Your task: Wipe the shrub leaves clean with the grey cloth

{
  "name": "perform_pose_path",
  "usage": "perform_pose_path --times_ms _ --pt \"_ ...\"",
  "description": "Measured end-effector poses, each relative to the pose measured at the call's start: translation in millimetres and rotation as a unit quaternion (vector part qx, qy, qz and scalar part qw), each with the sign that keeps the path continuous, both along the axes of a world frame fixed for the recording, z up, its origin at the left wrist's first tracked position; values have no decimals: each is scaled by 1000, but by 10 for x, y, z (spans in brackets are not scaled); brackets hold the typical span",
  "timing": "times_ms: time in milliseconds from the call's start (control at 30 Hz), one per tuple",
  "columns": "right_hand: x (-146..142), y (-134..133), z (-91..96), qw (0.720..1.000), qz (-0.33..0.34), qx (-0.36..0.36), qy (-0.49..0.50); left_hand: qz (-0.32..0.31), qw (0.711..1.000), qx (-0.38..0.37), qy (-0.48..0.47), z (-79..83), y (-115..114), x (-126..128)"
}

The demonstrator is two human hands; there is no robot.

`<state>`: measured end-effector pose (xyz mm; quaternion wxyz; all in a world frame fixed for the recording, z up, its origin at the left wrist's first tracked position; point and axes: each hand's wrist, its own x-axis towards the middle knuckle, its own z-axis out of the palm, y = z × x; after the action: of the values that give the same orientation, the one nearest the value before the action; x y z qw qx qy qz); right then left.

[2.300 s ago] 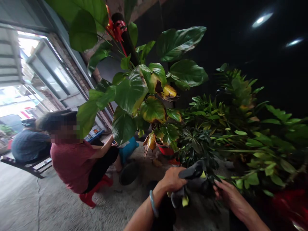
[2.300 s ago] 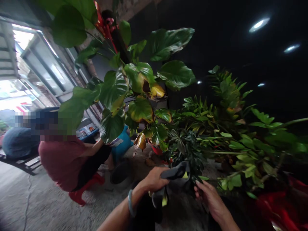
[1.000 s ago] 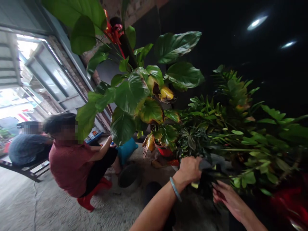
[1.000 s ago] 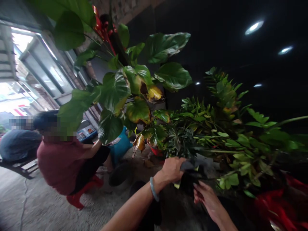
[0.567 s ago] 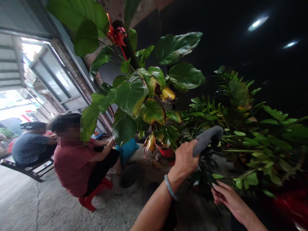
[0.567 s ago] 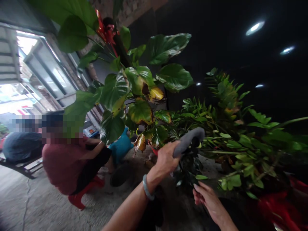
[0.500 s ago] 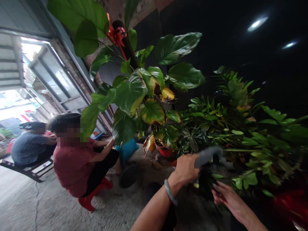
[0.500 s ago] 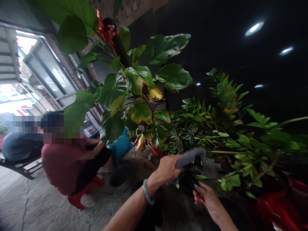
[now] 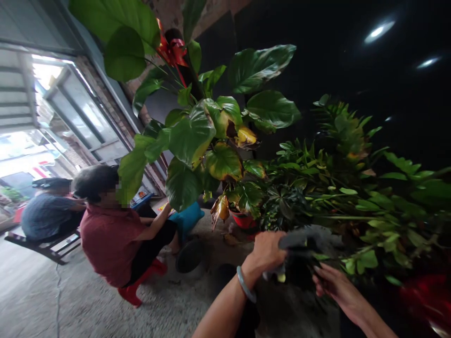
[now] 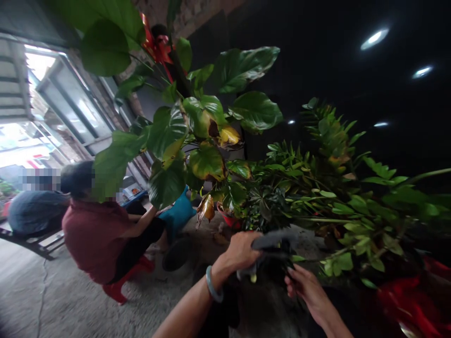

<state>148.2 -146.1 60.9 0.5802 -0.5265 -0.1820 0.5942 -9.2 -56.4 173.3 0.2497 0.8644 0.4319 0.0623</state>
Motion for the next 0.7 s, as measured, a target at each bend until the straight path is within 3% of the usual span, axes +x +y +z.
perform_pose_path --times_ms 67,167,267,333,400,500,600,700 --pt "8 -7 -3 1000 3 -6 3 -5 1000 -20 11 -22 -60 -132" --pt "12 -16 29 1000 0 -8 3 17 998 14 -56 173 -61 -260" --pt "-12 -15 78 1000 -7 -5 -1 51 990 80 -107 329 56 -164" --pt "-34 -9 97 1000 -11 -5 -3 55 989 95 -95 275 121 -36" --pt "-46 -3 94 1000 -16 -9 -4 37 997 63 -38 126 119 43" --pt "-32 -6 63 1000 -19 -24 -2 -6 1000 -2 26 -64 4 -52" --pt "-2 -24 41 999 -26 -30 0 -1 999 -9 -35 -23 -64 -329" --pt "5 -35 51 999 -29 -27 -1 81 992 33 -88 121 62 -523"
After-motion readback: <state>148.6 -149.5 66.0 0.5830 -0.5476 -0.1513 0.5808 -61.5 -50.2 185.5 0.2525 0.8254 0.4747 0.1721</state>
